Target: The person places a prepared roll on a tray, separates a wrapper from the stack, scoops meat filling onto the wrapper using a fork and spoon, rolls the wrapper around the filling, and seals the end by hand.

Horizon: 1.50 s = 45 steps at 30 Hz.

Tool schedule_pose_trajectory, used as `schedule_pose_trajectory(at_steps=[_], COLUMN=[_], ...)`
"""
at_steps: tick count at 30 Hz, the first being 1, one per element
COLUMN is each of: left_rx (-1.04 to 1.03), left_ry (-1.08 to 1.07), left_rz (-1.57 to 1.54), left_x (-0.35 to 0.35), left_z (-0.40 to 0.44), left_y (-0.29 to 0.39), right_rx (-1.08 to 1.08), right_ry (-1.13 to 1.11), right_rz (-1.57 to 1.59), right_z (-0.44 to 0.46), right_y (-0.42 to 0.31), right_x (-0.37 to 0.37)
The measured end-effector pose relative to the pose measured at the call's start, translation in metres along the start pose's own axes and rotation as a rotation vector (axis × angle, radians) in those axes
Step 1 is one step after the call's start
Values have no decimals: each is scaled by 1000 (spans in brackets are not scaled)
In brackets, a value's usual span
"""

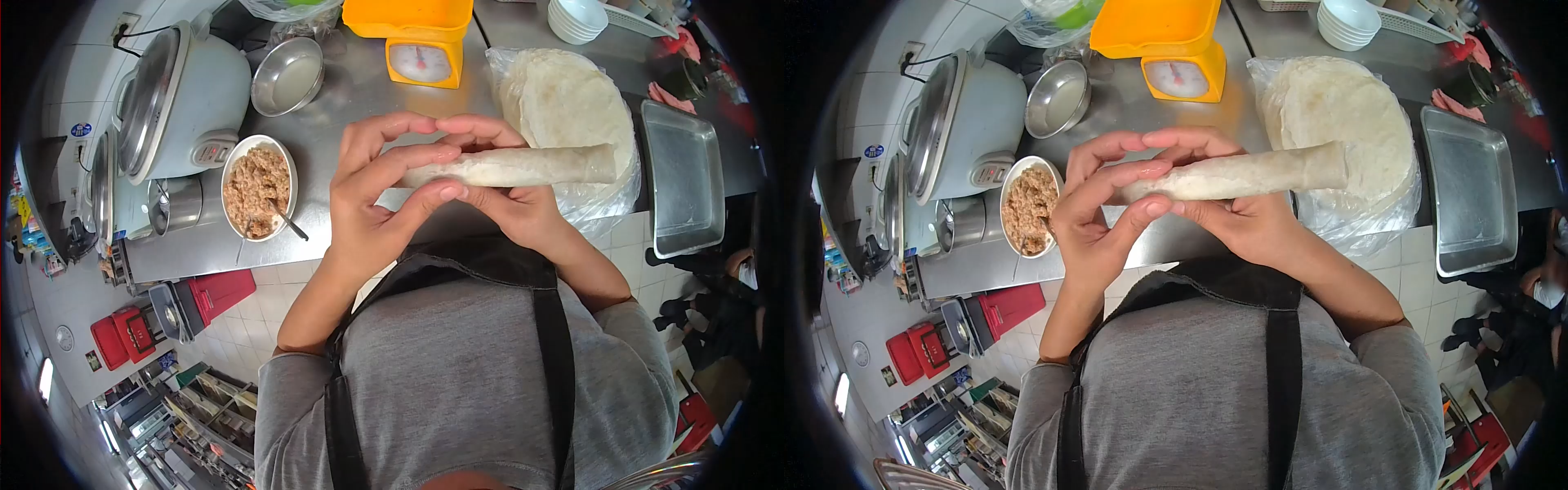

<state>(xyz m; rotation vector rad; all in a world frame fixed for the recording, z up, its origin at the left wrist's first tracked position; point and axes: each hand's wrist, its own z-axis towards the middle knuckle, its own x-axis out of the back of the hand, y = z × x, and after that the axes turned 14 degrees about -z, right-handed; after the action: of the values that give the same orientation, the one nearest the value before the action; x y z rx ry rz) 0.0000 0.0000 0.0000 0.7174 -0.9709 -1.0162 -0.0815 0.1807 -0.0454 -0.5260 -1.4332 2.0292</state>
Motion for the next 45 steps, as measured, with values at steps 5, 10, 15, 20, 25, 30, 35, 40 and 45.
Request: schedule_pose_trajectory(at_steps=[5, 10, 15, 20, 25, 30, 35, 40, 45], left_rx=[-52, 160, 375, 109, -406, -297, 440, 75, 156], left_ry=[101, 99, 120, 186, -11, -15, 26, 70, -99], left_rz=[-90, -321, -512, -141, 349, 368, -434, -61, 344], left_x=[-9, -4, -2, -4, -5, -3, 6, 30, 46], left_z=[-1, -4, -1, -6, -9, -23, -35, -29, -78], left_y=[-11, -5, 1, -10, 0, -3, -3, -27, -114], right_rx=[55, -33, -99, -43, -27, -60, -65, -209, -515], right_ry=[16, -4, -23, -25, 76, 51, -57, -95, 71], right_rz=[-4, -16, -116, -45, 47, 38, 61, -263, -457], right_z=[7, 0, -3, -8, -10, -17, -20, -14, -122], right_y=[4, -2, -11, 1, -7, -5, -11, -2, 100], right_x=[-3, -9, -11, -12, -16, -5, 2, 27, 73])
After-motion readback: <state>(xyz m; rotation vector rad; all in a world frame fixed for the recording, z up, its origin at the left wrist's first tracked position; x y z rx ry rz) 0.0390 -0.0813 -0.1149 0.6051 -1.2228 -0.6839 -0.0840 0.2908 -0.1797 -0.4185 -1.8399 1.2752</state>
